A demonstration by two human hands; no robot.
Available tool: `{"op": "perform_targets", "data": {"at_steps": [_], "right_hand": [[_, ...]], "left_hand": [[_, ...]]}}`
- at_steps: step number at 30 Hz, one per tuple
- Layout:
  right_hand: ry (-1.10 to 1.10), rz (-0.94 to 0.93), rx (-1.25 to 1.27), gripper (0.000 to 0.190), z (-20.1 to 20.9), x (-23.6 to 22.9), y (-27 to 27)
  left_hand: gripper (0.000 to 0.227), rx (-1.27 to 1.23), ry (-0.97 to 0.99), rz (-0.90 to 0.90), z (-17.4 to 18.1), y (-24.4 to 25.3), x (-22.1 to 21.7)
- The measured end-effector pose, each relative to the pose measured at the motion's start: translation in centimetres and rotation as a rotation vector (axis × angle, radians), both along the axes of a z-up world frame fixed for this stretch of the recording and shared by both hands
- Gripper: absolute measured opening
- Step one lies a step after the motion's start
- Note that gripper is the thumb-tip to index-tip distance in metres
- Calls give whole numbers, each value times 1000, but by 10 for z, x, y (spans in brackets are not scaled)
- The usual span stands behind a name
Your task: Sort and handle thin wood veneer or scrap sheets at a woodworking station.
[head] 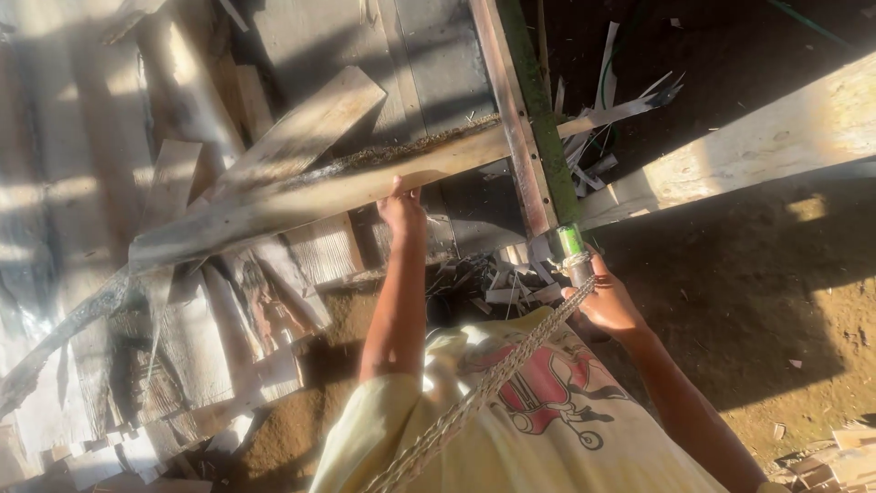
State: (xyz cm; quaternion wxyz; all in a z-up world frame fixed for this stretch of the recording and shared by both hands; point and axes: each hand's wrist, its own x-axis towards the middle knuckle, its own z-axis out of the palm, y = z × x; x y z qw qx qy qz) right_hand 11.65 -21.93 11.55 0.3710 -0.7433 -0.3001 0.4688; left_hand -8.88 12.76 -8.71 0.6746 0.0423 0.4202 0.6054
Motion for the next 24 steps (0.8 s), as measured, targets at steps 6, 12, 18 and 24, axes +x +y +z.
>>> {"op": "perform_targets", "data": {"at_steps": [6, 12, 18, 24], "right_hand": [[-15, -27, -242, 89, 112, -11, 21], [-15, -67, -145, 93, 189, 10, 23], [11, -103, -254, 79, -51, -13, 0], [-88, -133, -251, 66, -82, -14, -5]], "left_hand": [[36, -69, 17, 0, 2, 7, 14], [29, -69, 29, -31, -16, 5, 3], [36, -116, 45, 0, 2, 4, 6], [43, -182, 133, 0, 32, 10, 2]]}}
